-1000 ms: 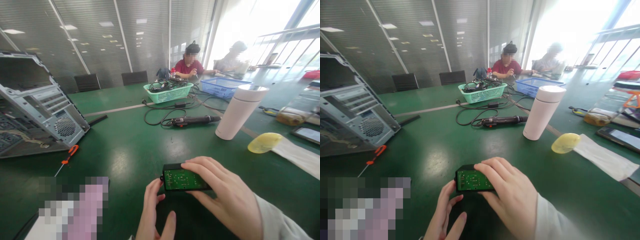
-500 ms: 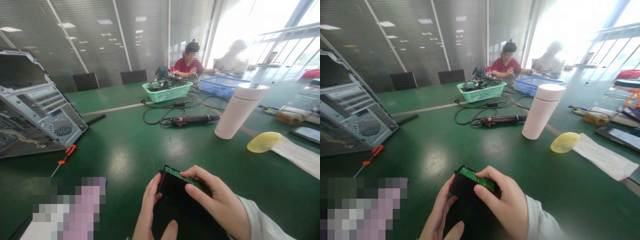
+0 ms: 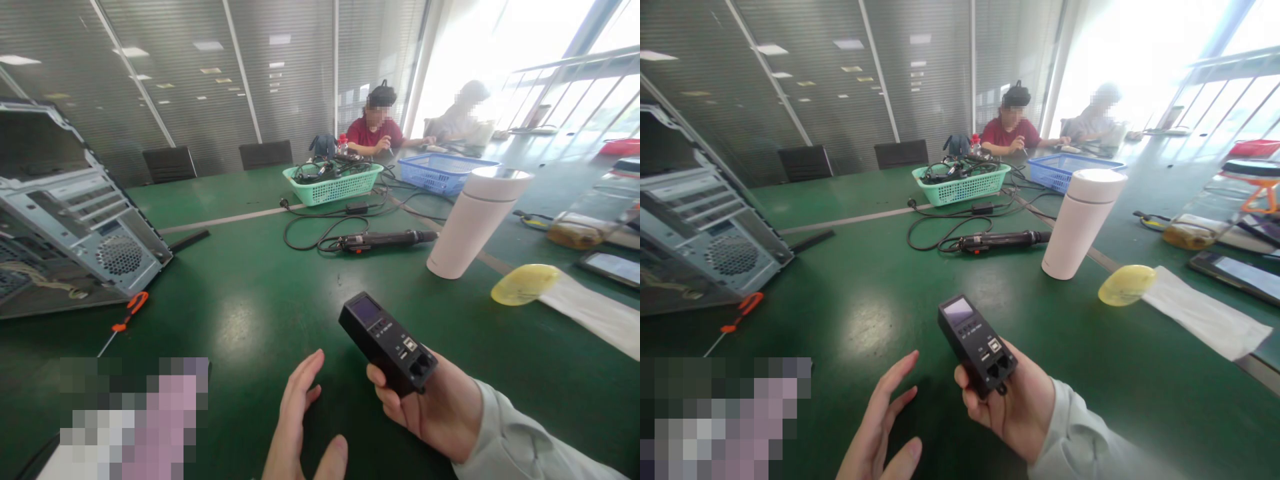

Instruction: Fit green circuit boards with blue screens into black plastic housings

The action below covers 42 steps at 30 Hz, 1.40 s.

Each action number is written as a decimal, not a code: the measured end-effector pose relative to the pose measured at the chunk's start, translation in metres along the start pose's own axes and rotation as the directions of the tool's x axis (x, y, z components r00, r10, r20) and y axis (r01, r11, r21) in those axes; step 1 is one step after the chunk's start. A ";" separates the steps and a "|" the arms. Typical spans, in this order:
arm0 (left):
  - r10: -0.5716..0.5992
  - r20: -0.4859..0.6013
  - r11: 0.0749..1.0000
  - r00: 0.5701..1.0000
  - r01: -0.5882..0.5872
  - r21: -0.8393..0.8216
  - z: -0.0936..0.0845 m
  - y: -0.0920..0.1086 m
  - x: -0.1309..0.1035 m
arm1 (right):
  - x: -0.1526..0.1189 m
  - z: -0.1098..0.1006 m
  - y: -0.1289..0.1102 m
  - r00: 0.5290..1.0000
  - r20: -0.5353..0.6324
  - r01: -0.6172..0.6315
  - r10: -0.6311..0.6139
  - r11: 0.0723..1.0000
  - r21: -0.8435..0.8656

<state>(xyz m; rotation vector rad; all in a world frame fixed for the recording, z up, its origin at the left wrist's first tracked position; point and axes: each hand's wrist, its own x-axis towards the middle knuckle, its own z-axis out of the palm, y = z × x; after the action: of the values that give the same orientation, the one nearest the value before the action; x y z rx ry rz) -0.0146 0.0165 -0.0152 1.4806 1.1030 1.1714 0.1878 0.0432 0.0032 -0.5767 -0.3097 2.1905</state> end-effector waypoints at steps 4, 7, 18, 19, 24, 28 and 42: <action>0.018 0.042 1.000 0.999 -0.018 0.015 -0.001 -0.002 0.001 | 0.002 0.001 -0.003 0.999 0.005 0.037 -0.037 0.999 0.011; 0.006 0.048 0.999 0.999 -0.008 0.033 -0.001 -0.005 0.000 | 0.002 0.006 -0.002 0.997 -0.066 0.031 -0.033 0.999 -0.029; -0.002 -0.083 0.998 0.997 -0.003 -0.059 0.002 -0.014 -0.003 | -0.013 0.004 0.001 0.728 0.333 0.379 -0.599 -0.052 -0.924; 0.002 -0.092 0.998 0.996 -0.008 -0.063 0.002 -0.014 -0.003 | -0.015 0.004 -0.001 0.674 0.436 0.343 -0.597 -0.270 -0.900; 0.026 -0.130 0.999 0.991 -0.029 -0.015 0.002 -0.013 -0.003 | -0.017 0.008 -0.007 0.635 0.651 0.148 -0.416 -0.762 -0.631; 0.059 -0.113 0.997 0.992 -0.052 0.060 0.001 -0.011 -0.003 | -0.015 0.009 -0.006 0.664 0.650 0.129 -0.369 -0.800 -0.586; 0.073 -0.085 0.997 0.994 -0.071 0.027 0.007 -0.005 0.001 | -0.018 0.013 -0.013 0.682 0.669 0.394 -0.297 -0.621 -0.678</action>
<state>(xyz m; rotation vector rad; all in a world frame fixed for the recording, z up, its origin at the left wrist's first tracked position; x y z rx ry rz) -0.0082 0.0180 -0.0210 1.5114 1.1335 1.2862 0.2000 0.0375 0.0246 -0.9366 -2.2438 0.3153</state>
